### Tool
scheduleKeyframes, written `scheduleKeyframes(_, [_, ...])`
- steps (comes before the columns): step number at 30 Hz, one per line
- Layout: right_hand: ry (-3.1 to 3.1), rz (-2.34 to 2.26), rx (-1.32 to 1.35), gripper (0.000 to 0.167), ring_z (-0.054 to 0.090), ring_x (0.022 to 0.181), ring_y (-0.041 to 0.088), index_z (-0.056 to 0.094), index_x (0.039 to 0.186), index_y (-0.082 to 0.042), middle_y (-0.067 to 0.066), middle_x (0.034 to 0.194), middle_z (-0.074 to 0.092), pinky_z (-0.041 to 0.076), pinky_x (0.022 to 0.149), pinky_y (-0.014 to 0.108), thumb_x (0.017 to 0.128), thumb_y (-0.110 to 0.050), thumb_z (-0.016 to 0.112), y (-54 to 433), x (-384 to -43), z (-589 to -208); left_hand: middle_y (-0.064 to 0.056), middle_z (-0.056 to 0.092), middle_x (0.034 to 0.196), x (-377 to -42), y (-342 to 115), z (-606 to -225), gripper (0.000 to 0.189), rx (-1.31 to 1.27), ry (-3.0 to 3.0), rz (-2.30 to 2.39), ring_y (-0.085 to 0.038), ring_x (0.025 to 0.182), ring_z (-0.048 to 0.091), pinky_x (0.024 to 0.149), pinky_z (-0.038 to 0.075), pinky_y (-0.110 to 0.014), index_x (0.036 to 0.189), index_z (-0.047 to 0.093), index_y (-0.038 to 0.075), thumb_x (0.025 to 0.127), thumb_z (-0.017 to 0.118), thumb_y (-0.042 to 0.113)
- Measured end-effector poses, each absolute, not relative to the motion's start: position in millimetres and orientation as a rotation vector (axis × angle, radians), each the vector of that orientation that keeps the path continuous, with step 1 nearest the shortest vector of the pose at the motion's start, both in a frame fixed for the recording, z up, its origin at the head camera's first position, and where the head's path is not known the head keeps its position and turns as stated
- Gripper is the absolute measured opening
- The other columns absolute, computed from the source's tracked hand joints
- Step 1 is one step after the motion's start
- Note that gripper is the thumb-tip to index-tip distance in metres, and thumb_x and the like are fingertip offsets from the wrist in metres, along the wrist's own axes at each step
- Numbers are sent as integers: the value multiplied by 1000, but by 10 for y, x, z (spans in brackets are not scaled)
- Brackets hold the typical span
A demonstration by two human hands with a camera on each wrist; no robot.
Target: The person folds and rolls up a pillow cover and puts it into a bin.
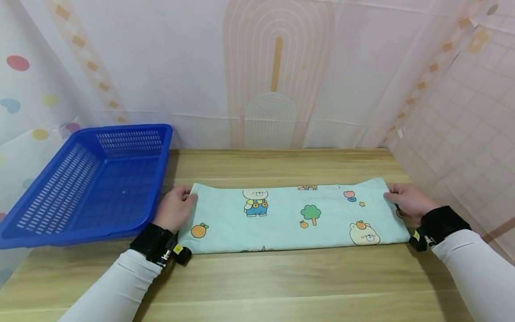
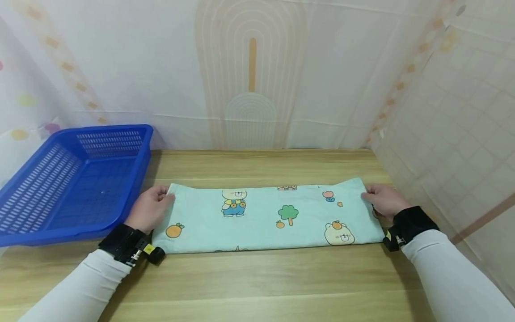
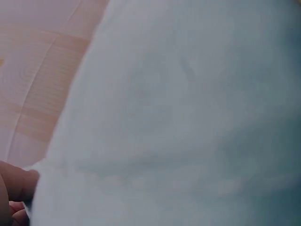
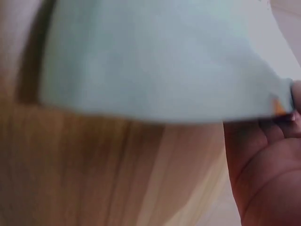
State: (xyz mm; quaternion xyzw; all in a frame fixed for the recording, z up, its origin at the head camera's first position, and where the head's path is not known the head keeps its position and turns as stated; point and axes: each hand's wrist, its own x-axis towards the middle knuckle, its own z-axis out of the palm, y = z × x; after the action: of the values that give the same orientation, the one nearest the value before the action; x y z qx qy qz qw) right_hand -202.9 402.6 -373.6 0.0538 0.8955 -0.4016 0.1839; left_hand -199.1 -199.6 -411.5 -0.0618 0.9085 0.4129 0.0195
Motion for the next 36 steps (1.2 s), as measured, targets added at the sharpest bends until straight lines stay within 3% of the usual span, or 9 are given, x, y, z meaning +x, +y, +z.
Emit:
scheduleKeyframes(3, [2549, -1110, 171, 34, 40, 54, 10, 49, 121, 7, -7, 71, 41, 38, 56, 27, 115, -24, 37, 4026, -2035, -3734, -16, 63, 106, -1997, -1995, -4117, 38, -213, 2823, 1284, -28, 89, 58, 71, 44, -32, 135, 59, -3, 110, 49, 24])
scheduleKeyframes(6, [2568, -1065, 200, 36, 37, 54, 11, 46, 125, 8, -6, 67, 33, 37, 56, 28, 115, -25, 35, 4014, -2048, -3734, -20, 64, 114, -2012, -2003, -4124, 40, -221, 2833, 1266, -30, 95, 59, 75, 46, -33, 138, 56, -5, 111, 47, 23])
scheduleKeyframes(10, [2613, -935, 259, 43, 44, 68, 18, 44, 134, 9, 1, 74, 37, 38, 63, 30, 114, -29, 36, 3980, -2048, -3745, -24, 63, 123, -2023, -2011, -4129, 42, -242, 2827, 1237, -32, 101, 59, 81, 46, -36, 139, 54, -6, 112, 43, 25])
scheduleKeyframes(13, [2676, -847, 249, 48, 48, 80, 22, 48, 134, 9, 6, 83, 44, 40, 69, 31, 113, -32, 38, 3969, -2034, -3752, -24, 63, 120, -2026, -2009, -4127, 41, -249, 2825, 1212, -32, 99, 58, 80, 46, -37, 136, 54, -6, 112, 42, 25])
scheduleKeyframes(16, [2678, -870, 210, 50, 49, 76, 19, 52, 134, 9, 4, 81, 48, 42, 67, 29, 113, -34, 41, 3983, -2007, -3755, -22, 63, 116, -2021, -2001, -4118, 40, -248, 2823, 1192, -32, 96, 58, 76, 45, -35, 134, 55, -6, 112, 42, 24])
scheduleKeyframes(23, [2592, -1041, 170, 26, 46, 71, 13, 59, 102, 2, -6, 73, 43, 39, 65, 27, 107, -24, 60, 4030, -1950, -3777, -21, 64, 111, -2019, -2002, -4107, 39, -236, 2822, 1176, -31, 91, 59, 72, 45, -33, 131, 57, -6, 111, 45, 25])
scheduleKeyframes(30, [2618, -1024, 232, 25, 39, 64, 16, 56, 95, -2, -4, 67, 35, 34, 62, 29, 108, -23, 57, 4006, -1934, -3783, -13, 61, 91, -2029, -2024, -4102, 26, -201, 2845, 1153, -28, 82, 56, 67, 42, -33, 107, 64, -2, 106, 55, 22])
scheduleKeyframes(36, [2651, -968, 268, 29, 40, 67, 18, 55, 94, -5, -4, 68, 36, 32, 62, 30, 108, -30, 56, 4011, -1898, -3777, -16, 62, 96, -2018, -2007, -4070, 28, -215, 2865, 1100, -30, 87, 57, 69, 43, -33, 109, 63, -3, 107, 53, 23])
